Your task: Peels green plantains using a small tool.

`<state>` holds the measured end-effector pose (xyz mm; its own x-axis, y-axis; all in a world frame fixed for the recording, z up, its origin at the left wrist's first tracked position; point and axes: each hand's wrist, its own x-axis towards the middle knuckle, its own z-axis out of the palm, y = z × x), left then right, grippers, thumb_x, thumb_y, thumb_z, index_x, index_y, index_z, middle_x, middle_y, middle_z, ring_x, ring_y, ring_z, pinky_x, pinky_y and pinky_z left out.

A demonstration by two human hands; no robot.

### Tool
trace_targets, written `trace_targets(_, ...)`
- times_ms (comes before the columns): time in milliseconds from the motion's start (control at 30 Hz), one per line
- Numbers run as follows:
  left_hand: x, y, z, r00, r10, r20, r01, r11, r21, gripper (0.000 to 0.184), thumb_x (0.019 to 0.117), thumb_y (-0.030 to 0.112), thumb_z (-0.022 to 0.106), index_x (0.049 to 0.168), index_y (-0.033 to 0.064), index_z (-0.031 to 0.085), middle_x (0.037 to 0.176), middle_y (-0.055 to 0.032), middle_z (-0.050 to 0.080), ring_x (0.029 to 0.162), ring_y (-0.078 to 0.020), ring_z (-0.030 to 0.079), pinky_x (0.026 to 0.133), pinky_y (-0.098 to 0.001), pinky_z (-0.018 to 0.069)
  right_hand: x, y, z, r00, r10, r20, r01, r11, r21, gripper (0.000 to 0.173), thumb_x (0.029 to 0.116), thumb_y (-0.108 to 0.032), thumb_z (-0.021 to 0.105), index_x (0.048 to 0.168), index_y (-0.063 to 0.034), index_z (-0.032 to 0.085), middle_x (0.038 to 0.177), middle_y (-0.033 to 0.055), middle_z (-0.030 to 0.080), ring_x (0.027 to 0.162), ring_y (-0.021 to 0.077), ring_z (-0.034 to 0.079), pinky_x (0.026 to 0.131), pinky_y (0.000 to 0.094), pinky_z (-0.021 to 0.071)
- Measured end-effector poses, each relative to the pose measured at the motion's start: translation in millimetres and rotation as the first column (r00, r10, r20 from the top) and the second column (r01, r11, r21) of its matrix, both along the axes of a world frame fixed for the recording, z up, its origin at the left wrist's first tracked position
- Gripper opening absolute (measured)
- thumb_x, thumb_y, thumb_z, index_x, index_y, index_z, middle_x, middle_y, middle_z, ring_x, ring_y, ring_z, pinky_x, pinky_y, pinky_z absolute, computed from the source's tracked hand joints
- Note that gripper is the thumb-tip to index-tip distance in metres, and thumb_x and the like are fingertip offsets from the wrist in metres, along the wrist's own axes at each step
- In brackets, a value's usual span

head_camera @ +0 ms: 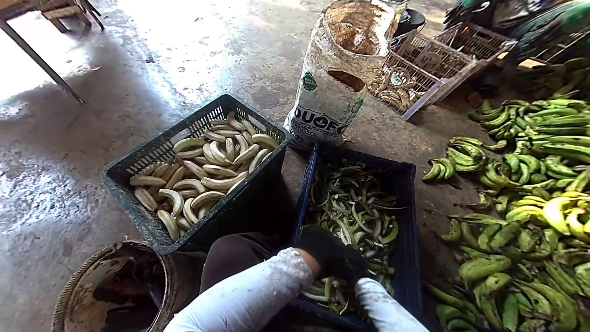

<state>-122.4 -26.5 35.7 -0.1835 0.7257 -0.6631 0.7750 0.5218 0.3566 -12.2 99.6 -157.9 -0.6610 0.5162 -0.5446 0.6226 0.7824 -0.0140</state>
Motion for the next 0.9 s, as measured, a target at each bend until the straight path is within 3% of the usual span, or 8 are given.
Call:
trace_targets(167,-15.5,5.1,13.6,0.985,0.175,-0.012,-0.173,0.982,0.080,0.045,0.1018,0.044,0.054,0.122,0.0040,0.063,0.114,-0.0231,0.067,0.110,-0.0442,0.065,0.086,-0.0675,0.0500,-18.3,6.0,81.3,0.978,-0.142,0.155,0.178,0.951,-0.254,0.059,0.1052,-0.044,0.049,0.155,-0.0130,0.042,0.149,0.0223,0.050,0.137,0.0397,0.049,0.110,0.0588,0.0395)
trace_targets(267,-30.0,8.3,19.5,0.948,0.319,-0.008,-0.311,0.927,0.208,0.048,0.1047,0.051,0.046,0.131,0.0149,0.063,0.118,-0.0169,0.069,0.113,-0.0384,0.066,0.091,-0.0650,0.0510,6.8,39.1,56.2,0.963,-0.239,-0.127,0.174,0.906,-0.386,0.057,0.1029,-0.045,0.055,0.147,-0.0084,0.052,0.132,0.0226,0.063,0.122,0.0379,0.061,0.104,0.0587,0.0454)
trace_targets(400,-38.9,4.8,21.2,0.886,0.447,0.122,-0.451,0.771,0.450,0.043,0.1048,0.050,0.050,0.128,0.0171,0.063,0.104,-0.0129,0.070,0.096,-0.0324,0.069,0.083,-0.0613,0.0540,52.7,57.0,129.7,0.624,-0.679,-0.387,0.113,0.568,-0.815,0.053,0.1012,-0.026,0.060,0.147,-0.0060,0.043,0.115,0.0037,0.064,0.091,0.0059,0.062,0.077,0.0254,0.0538)
trace_targets(433,-37.9,4.1,22.3,0.871,0.461,0.170,-0.479,0.718,0.505,0.042,0.1039,0.051,0.052,0.127,0.0180,0.063,0.101,-0.0113,0.070,0.092,-0.0303,0.068,0.081,-0.0596,0.0545,64.9,59.4,146.4,0.521,-0.744,-0.418,0.024,0.502,-0.864,0.058,0.0976,-0.026,0.062,0.148,-0.0059,0.041,0.119,0.0050,0.065,0.096,0.0090,0.065,0.079,0.0281,0.0574)
trace_targets(500,-31.0,6.1,22.2,0.841,0.458,0.289,-0.531,0.592,0.607,0.040,0.1031,0.052,0.054,0.129,0.0216,0.062,0.098,-0.0072,0.069,0.087,-0.0246,0.067,0.079,-0.0549,0.0541,79.8,65.8,176.3,0.375,-0.760,-0.530,-0.070,0.547,-0.834,0.069,0.0914,-0.034,0.065,0.148,-0.0059,0.039,0.121,0.0076,0.065,0.100,0.0148,0.067,0.082,0.0338,0.0600)
trace_targets(667,18.9,18.6,6.0,0.717,0.233,0.657,-0.691,0.367,0.623,0.046,0.1063,0.041,0.048,0.143,0.0145,0.055,0.114,-0.0037,0.069,0.097,-0.0096,0.066,0.086,-0.0340,0.0563,77.4,74.5,215.1,0.187,-0.703,-0.686,0.115,0.709,-0.696,0.055,0.0962,-0.029,0.069,0.145,-0.0123,0.048,0.118,0.0089,0.067,0.098,0.0154,0.067,0.083,0.0344,0.0580)
trace_targets(800,74.0,27.8,-5.4,0.480,0.128,0.868,-0.841,0.349,0.414,0.053,0.1103,0.043,0.033,0.139,0.0041,0.054,0.086,-0.0047,0.064,0.071,-0.0155,0.063,0.066,-0.0337,0.0576,79.6,70.9,220.3,0.009,-0.717,-0.698,0.024,0.697,-0.716,0.054,0.0961,-0.027,0.068,0.144,-0.0130,0.049,0.118,0.0070,0.067,0.096,0.0149,0.068,0.080,0.0323,0.0586)
trace_targets(900,93.3,32.6,13.4,0.400,-0.206,0.893,-0.863,0.243,0.442,0.060,0.1074,0.054,0.034,0.131,0.0033,0.057,0.076,-0.0011,0.060,0.065,-0.0135,0.059,0.065,-0.0331,0.0572,84.4,71.1,221.2,-0.080,-0.713,-0.696,-0.044,0.700,-0.712,0.052,0.0968,-0.028,0.067,0.143,-0.0136,0.048,0.114,0.0074,0.068,0.092,0.0163,0.068,0.076,0.0328,0.0594)
